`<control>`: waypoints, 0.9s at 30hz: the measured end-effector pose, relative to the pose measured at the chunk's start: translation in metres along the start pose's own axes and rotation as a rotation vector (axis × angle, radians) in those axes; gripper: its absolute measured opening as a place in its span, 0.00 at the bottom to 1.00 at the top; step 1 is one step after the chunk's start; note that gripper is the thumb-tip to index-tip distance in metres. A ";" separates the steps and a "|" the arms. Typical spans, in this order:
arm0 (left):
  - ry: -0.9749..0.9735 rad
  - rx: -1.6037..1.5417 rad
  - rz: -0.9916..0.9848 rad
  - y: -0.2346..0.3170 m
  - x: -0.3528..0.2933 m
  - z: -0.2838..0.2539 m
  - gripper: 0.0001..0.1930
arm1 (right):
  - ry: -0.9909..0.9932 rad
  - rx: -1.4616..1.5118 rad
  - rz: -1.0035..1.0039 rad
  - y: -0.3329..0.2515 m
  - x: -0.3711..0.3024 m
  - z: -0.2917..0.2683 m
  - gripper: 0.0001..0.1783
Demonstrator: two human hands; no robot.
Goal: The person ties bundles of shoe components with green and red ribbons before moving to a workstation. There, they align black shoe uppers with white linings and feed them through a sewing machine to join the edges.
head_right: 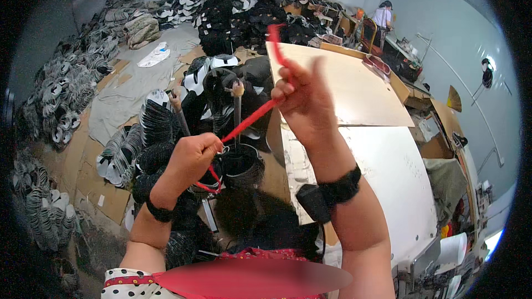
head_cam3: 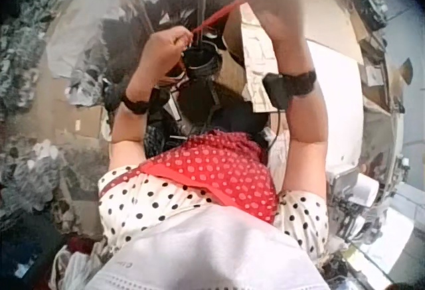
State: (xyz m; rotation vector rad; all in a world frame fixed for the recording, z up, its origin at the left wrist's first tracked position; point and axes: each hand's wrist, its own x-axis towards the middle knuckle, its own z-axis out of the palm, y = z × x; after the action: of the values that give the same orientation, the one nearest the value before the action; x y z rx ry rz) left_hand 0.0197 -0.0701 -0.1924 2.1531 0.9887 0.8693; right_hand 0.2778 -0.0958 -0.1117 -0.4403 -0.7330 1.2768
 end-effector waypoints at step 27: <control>0.573 -0.236 0.052 -0.096 0.160 0.083 0.14 | 0.116 -1.137 -0.271 0.137 0.127 -0.080 0.08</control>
State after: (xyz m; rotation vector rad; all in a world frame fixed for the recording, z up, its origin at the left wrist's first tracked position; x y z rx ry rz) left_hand 0.1248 0.0894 -0.2643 1.7664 1.0299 1.5966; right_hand 0.2535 0.0685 -0.2280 -1.2620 -1.3344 0.4664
